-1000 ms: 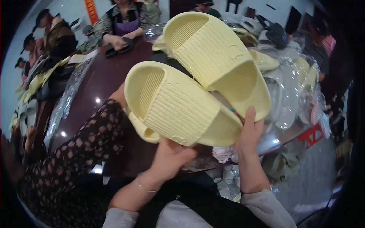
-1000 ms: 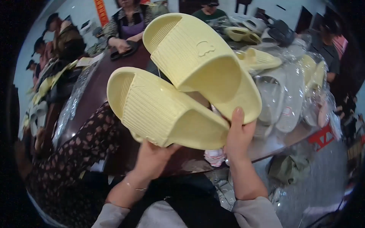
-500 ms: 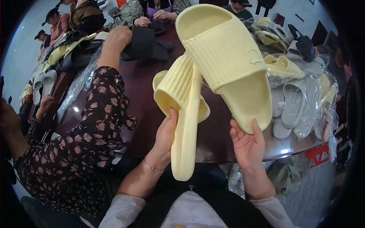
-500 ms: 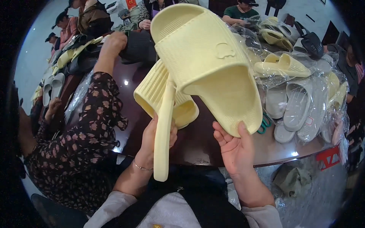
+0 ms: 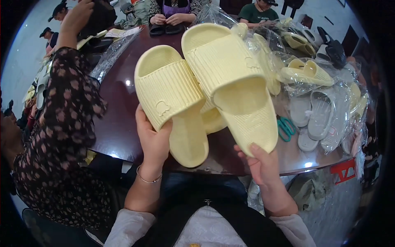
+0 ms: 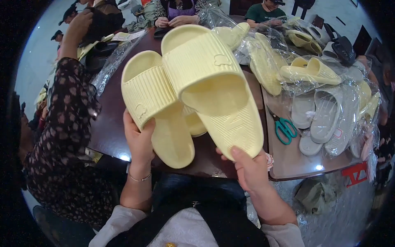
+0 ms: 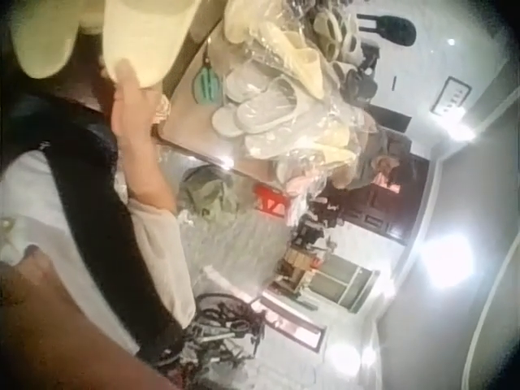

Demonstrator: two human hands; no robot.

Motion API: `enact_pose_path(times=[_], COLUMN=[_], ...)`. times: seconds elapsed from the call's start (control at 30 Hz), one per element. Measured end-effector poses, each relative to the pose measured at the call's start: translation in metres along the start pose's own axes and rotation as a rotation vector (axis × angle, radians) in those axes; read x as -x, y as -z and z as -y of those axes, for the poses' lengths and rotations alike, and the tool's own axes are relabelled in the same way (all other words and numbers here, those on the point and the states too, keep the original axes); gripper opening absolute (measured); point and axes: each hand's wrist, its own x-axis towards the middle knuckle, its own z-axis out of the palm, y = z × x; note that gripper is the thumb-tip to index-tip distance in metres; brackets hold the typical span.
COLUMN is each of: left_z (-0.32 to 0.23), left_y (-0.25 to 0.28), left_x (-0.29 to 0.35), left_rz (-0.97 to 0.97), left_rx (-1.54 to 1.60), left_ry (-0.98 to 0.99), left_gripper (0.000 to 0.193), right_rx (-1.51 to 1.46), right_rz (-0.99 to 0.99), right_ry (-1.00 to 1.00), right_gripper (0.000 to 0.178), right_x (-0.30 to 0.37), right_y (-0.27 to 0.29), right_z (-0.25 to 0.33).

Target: Inspect, trim loose threads from, and pack rubber slippers into plastic bags.

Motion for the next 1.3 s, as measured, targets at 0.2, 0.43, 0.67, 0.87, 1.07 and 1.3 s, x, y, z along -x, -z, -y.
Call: enact_pose_path(times=[0.2,0.43,0.67,0.87,1.07,1.3], left_z=[0.009,0.018,0.028,0.035,0.032,0.047], left_y=[-0.007,-0.071,-0.116,-0.132,-0.127,-0.122], left_x=[0.018,0.005,-0.016,-0.035,-0.034,-0.026], left_rz=[-0.067,0.361,0.238,0.329,0.486,0.548], left_rx=[-0.158,0.182,0.194,0.203,0.011,-0.805], left_ry=[-0.082,0.054,0.013,0.16,0.382,-0.426], left_gripper=[0.056,0.066,0.07,0.071,0.067,0.043], right_rx=[-0.125,-0.324,-0.111,0.087,0.245,1.552], right_rz=[0.015,-0.176,-0.188,-0.194,-0.191,-0.48], right_ry=[-0.055,0.049,0.177,0.207,-0.096,0.249], right_gripper=[0.04,0.04,0.041,0.04,0.045,0.026], right_x=[-0.001,-0.032,-0.056,-0.076,-0.073,-0.059], right_y=[0.029,0.038,0.065,0.1,0.12,0.168], right_z=[-0.016,-0.001,0.018,0.035,0.032,0.047])
